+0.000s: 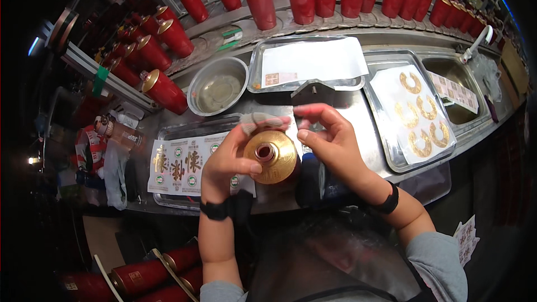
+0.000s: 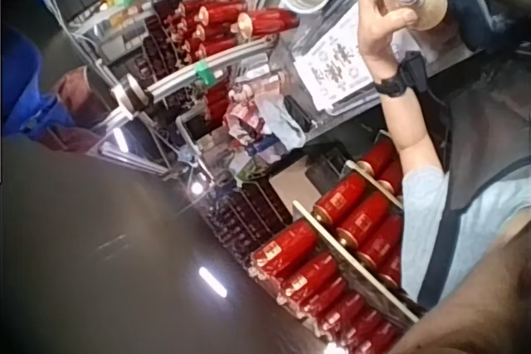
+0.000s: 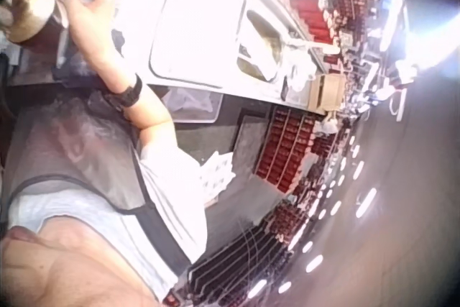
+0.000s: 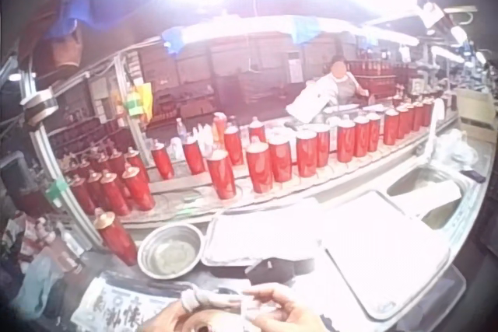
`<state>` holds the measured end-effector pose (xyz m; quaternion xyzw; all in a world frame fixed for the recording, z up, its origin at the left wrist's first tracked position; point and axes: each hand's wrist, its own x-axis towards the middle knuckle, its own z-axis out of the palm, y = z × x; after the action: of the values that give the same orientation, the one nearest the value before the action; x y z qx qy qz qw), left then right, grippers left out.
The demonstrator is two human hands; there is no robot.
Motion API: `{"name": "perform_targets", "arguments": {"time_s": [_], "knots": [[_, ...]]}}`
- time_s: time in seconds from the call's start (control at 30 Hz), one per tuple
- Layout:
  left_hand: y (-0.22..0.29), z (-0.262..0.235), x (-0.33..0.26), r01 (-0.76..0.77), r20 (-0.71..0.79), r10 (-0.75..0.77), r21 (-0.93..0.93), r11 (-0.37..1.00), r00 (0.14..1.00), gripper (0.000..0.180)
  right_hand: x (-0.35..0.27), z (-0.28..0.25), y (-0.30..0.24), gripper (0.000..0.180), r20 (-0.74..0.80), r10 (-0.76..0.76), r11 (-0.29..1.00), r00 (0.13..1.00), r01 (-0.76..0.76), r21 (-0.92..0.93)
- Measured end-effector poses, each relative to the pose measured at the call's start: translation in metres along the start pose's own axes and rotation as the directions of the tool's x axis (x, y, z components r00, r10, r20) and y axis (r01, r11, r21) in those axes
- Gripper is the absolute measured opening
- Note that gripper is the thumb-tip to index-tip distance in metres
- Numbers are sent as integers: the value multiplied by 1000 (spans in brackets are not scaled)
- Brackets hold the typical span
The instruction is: Applying labels and stickers to red liquor bottles on a production line.
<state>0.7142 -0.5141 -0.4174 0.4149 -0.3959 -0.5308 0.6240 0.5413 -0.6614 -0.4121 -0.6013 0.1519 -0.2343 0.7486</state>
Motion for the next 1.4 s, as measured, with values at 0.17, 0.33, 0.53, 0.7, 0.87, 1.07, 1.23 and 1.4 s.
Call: {"name": "perform_targets", "arguments": {"time_s": [0.17,0.33,0.53,0.7,0.87,1.07,1.23,1.4], "knots": [[4,69,-22,86,-564,24,167,982,825,73,-7,0,4,34,122,93,983,988,-72,-171],[-7,57,-20,-55,-494,131,166,985,860,62,-23,13,0,44,70,55,995,996,-48,-89],[4,49,-22,-21,-383,91,183,983,919,60,-18,15,-8,41,99,86,982,991,-67,-176],[-4,49,-24,-40,-381,132,240,970,915,59,-11,15,-3,37,102,122,986,987,-109,-124],[-7,49,-22,-83,-379,155,197,977,912,58,-5,10,4,34,136,202,978,970,-207,26],[-7,52,-23,-66,-397,138,188,980,907,55,-18,12,-5,39,156,125,992,980,-120,-43],[-8,49,-23,-85,-375,165,219,972,912,52,-16,10,-4,41,179,76,995,981,-63,-74],[-10,49,-23,-97,-377,174,216,972,910,52,-16,9,-5,43,176,78,993,981,-61,-102]]}}
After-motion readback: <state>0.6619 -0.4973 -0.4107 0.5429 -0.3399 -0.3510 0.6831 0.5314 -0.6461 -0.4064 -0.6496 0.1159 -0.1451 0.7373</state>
